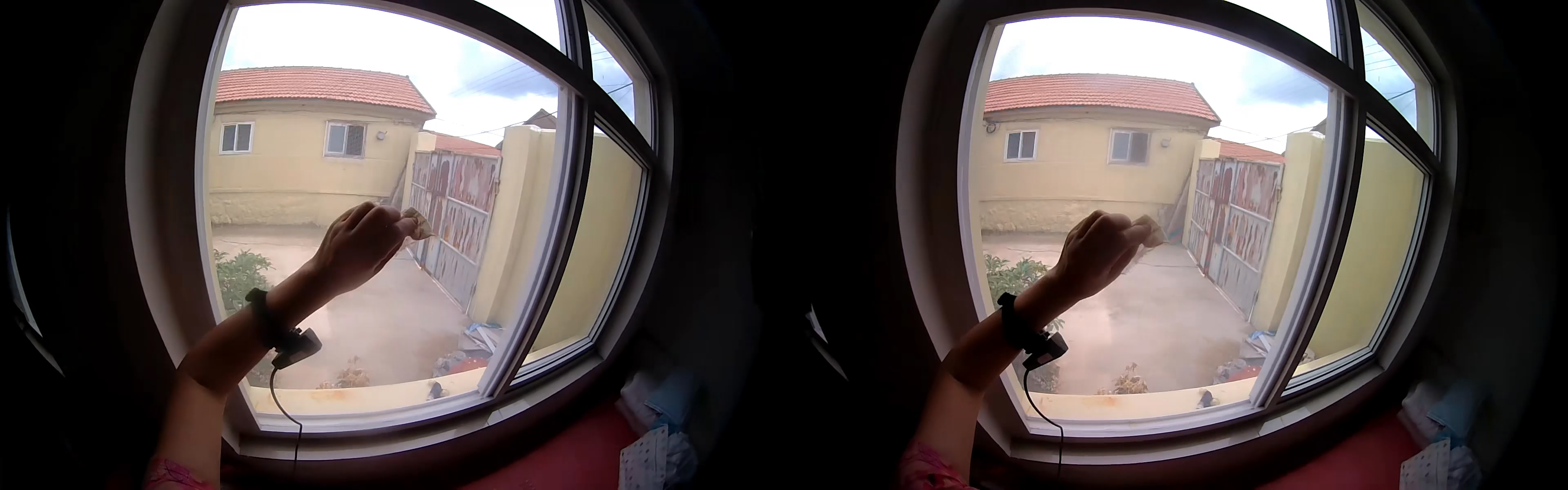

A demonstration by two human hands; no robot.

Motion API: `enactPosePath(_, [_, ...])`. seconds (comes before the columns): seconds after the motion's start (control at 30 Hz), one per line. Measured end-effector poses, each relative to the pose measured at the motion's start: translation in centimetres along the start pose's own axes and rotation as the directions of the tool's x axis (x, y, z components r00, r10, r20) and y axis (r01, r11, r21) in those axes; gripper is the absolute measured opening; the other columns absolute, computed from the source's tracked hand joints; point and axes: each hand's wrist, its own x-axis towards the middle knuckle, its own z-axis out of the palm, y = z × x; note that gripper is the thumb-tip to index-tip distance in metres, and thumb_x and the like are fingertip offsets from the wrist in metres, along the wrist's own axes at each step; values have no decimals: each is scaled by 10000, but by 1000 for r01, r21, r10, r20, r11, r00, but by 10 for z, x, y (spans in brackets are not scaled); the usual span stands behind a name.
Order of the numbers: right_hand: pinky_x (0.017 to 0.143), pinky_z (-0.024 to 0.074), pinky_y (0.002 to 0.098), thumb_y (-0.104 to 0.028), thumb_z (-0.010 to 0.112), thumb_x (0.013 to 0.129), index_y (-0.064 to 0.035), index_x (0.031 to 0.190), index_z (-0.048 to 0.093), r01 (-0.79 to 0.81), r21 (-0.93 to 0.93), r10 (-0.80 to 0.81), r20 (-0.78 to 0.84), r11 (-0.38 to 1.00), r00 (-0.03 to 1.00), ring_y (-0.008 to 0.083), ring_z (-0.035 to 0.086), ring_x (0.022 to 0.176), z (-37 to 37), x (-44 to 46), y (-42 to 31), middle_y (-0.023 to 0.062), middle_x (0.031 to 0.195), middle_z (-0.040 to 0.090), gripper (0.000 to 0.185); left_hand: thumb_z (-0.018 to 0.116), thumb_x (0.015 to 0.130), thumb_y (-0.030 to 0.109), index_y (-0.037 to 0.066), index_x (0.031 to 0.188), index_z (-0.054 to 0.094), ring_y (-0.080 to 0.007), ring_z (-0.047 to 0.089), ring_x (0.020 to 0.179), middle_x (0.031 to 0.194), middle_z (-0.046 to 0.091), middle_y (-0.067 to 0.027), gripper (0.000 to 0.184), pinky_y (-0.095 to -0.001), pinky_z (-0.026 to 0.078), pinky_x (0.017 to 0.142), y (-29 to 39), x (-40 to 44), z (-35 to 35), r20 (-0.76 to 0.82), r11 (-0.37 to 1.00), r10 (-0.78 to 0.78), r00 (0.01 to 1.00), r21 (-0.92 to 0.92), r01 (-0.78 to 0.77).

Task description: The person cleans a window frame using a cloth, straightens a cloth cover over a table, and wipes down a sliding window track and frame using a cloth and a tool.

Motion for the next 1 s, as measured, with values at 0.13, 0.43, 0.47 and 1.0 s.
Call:
enactPosePath(0.13, [442,400,271,-203,509,849,-61,811,592,-78,91,75,37,993,997,111,474,498,-2,-21,-33,27,618,521,168,642,718,71,71,941,577,-125,511,712,815,487,-11,232,-258,463,594,44,-11,19,-17,957,264,964,-121,-264])
enactPosePath(0.43, [579,434,365,-285,492,855,-34,872,611,14,-164,-20,-37,986,999,235,537,577,-48,-36,30,145,673,590,278,686,693,37,84,921,569,-224,530,802,1010,495,-99,260,-314,469,660,64,-154,-37,91,981,-190,978,54,186])
enactPosePath(0.47, [568,433,348,-280,504,859,-38,893,617,0,-340,-26,-72,940,997,212,537,574,-54,-37,37,123,667,592,270,633,741,30,76,954,543,-242,527,838,1044,489,-122,236,-333,461,692,57,-168,-54,106,961,-260,960,120,247])
enactPosePath(1.0, [698,456,394,-283,618,793,-30,917,570,189,-296,-262,-229,936,937,344,590,760,2,211,-153,180,834,620,286,427,897,55,-20,1079,462,-247,480,975,1014,498,-140,200,-320,359,885,67,-354,-194,20,292,-953,301,322,901])
